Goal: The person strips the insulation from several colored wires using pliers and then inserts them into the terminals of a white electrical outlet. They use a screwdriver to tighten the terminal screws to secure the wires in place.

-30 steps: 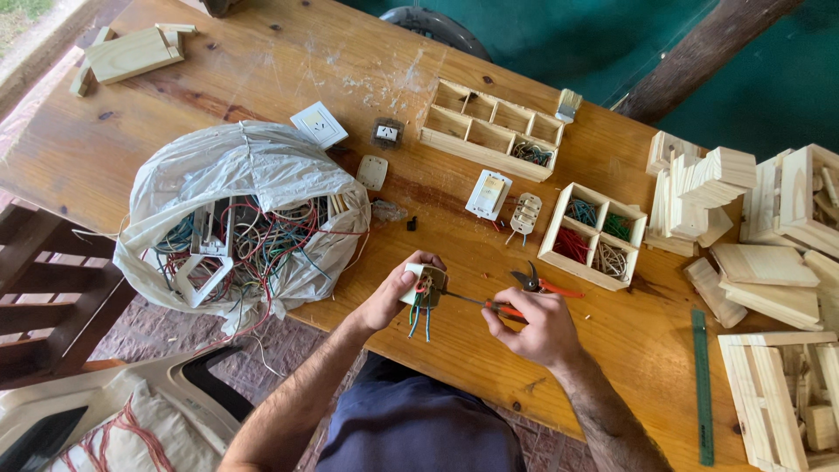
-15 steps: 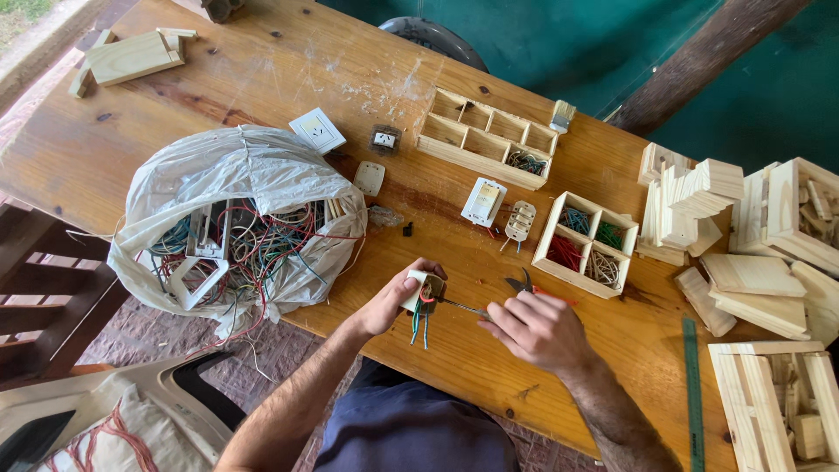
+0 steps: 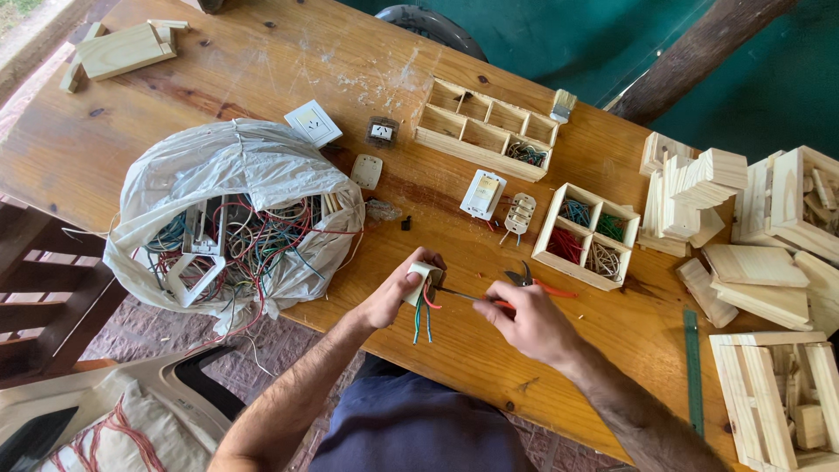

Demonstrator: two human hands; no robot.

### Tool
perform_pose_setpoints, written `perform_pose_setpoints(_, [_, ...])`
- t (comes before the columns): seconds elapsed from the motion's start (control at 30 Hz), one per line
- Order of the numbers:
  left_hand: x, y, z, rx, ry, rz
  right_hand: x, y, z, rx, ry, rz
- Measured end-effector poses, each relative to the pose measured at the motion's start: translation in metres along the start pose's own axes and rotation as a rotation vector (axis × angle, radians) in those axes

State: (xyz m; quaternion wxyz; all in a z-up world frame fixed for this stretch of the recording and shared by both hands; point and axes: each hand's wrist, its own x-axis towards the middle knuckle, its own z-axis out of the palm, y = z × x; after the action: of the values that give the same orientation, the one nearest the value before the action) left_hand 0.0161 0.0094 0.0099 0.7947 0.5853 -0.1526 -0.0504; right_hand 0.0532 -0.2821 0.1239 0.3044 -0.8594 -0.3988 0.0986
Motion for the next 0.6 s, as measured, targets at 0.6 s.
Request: perform_pose_setpoints(0.6, [0.009, 0.003, -0.003, -0.098, 0.06, 0.063, 0.002, 0.008, 0.015, -0.403, 0.169, -0.31])
